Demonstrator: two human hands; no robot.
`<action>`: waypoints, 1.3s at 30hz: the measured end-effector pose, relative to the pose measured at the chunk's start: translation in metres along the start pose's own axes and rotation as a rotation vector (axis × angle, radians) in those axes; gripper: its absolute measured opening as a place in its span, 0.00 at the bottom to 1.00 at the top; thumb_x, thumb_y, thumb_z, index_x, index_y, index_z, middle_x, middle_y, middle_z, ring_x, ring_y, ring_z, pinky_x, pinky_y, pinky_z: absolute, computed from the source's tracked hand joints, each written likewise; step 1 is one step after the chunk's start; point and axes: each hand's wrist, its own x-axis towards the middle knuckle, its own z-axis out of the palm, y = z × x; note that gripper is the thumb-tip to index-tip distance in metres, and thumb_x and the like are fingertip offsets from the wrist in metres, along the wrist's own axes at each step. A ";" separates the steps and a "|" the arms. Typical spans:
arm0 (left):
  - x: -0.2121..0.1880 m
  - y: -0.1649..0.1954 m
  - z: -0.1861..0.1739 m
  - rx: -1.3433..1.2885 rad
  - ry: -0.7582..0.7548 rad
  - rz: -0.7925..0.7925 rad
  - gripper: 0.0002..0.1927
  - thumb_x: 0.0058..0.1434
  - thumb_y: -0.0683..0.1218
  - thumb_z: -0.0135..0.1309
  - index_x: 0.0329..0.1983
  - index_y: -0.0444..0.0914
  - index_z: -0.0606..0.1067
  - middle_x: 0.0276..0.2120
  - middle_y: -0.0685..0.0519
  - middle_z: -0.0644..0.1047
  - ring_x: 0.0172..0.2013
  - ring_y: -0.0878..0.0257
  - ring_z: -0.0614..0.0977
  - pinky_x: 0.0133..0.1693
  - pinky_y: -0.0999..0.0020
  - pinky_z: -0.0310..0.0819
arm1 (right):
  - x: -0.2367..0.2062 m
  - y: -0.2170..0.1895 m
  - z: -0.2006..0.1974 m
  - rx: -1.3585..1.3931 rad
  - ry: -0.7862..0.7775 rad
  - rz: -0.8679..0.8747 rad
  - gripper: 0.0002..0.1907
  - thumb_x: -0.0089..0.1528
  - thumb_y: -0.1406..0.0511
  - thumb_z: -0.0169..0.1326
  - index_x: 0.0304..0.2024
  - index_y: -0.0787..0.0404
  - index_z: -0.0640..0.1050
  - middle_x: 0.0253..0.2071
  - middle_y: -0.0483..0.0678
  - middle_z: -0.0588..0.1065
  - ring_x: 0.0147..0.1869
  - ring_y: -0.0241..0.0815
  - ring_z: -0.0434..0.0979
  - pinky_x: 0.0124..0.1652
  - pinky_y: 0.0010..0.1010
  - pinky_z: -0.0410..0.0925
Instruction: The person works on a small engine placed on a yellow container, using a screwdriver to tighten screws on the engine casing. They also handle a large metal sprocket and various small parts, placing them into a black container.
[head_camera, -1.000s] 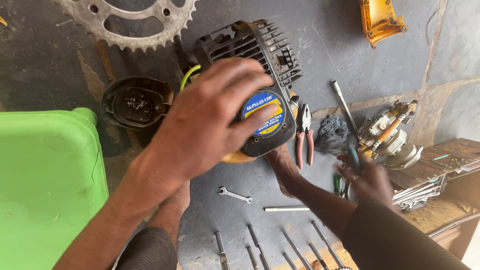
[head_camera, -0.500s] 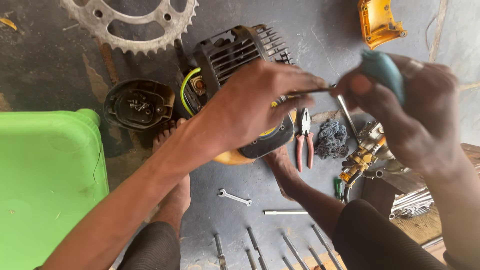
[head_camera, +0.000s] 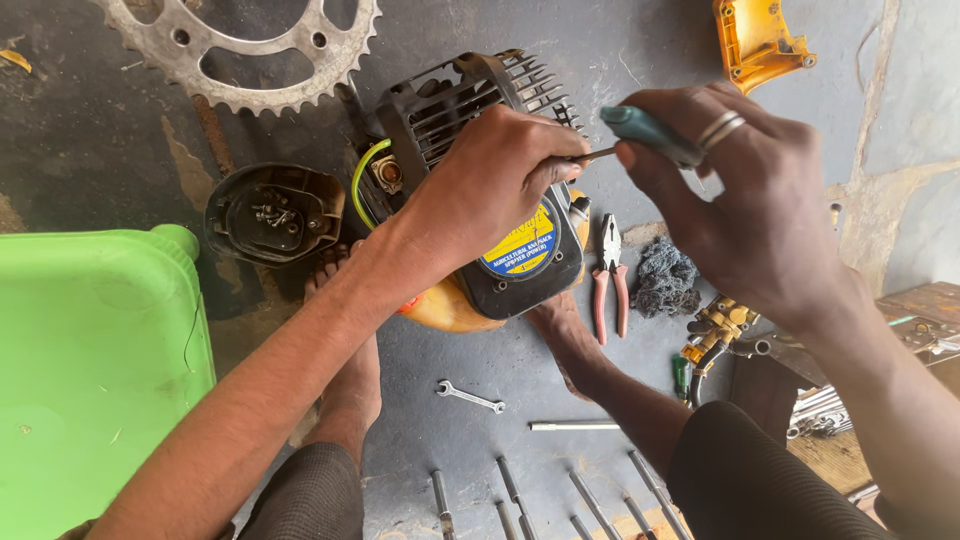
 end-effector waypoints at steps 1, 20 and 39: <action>-0.001 -0.002 0.000 0.006 -0.005 -0.003 0.07 0.64 0.36 0.58 0.45 0.33 0.82 0.36 0.44 0.84 0.34 0.56 0.88 0.39 0.63 0.82 | 0.000 0.000 0.001 0.000 0.000 -0.017 0.10 0.66 0.74 0.61 0.50 0.70 0.77 0.40 0.56 0.79 0.37 0.46 0.78 0.36 0.35 0.71; -0.010 -0.007 -0.006 -0.043 -0.050 0.014 0.11 0.64 0.33 0.54 0.48 0.30 0.81 0.41 0.42 0.84 0.40 0.56 0.88 0.45 0.66 0.84 | 0.027 -0.009 -0.037 -0.504 -0.338 -0.201 0.20 0.62 0.54 0.64 0.51 0.59 0.86 0.31 0.43 0.78 0.31 0.41 0.77 0.33 0.35 0.72; -0.015 -0.005 -0.004 0.057 -0.024 0.013 0.12 0.61 0.33 0.55 0.48 0.30 0.81 0.42 0.41 0.84 0.42 0.52 0.87 0.48 0.62 0.82 | 0.034 -0.019 -0.040 -0.761 -0.310 -0.410 0.13 0.65 0.56 0.59 0.33 0.57 0.84 0.30 0.41 0.77 0.35 0.36 0.79 0.36 0.28 0.71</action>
